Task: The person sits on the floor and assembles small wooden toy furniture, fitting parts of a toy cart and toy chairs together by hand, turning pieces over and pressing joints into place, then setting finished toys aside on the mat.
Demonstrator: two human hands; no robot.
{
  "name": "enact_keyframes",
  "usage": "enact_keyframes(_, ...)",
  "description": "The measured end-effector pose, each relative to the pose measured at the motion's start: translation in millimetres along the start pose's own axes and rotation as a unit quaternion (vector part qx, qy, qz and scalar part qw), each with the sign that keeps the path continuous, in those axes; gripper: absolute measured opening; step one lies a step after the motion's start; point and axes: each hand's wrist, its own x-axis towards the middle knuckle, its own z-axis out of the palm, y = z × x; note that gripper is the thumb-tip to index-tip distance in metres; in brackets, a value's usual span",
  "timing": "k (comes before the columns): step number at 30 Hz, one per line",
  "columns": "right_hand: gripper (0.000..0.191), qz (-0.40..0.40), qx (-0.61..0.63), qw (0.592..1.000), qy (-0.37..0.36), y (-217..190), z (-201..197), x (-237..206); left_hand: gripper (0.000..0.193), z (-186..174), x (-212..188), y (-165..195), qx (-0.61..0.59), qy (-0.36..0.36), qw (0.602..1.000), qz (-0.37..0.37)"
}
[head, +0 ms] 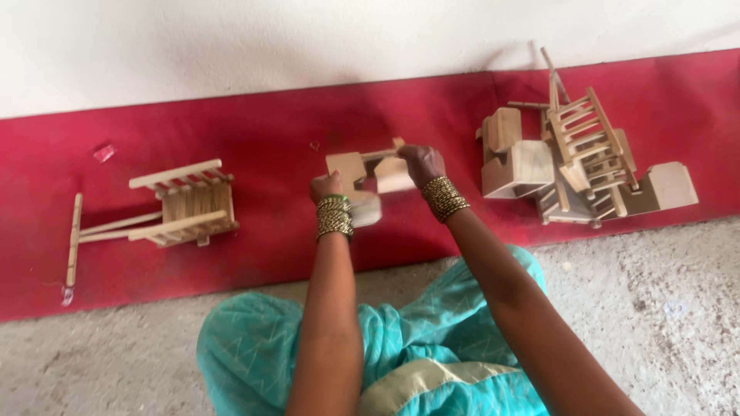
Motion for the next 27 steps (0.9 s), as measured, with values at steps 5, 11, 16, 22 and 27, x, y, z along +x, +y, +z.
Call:
enact_keyframes(5, 0.014, 0.076, 0.065, 0.994, 0.041, -24, 7, 33, 0.032, -10, 16, 16, 0.005, -0.04, 0.993, 0.114)
enact_keyframes(11, 0.019, -0.028, 0.092, 0.985, 0.142, -60, 57, 59, 0.035, -2, 38, -9, -0.107, -0.047, 0.983, 0.141)
enact_keyframes(16, 0.011, -0.062, 0.085, 0.992, 0.066, -89, 91, 22, 0.042, 1, 57, -30, -0.156, -0.102, 0.977, 0.103)
enact_keyframes(22, 0.067, -0.142, 0.038, 0.977, -0.153, -101, 78, -20, 0.058, 0, 66, -44, -0.216, -0.152, 0.961, 0.081)
enact_keyframes(27, 0.073, -0.162, -0.238, 0.892, -0.348, -78, 84, 32, 0.056, 6, 63, -45, -0.209, -0.118, 0.966, 0.098)
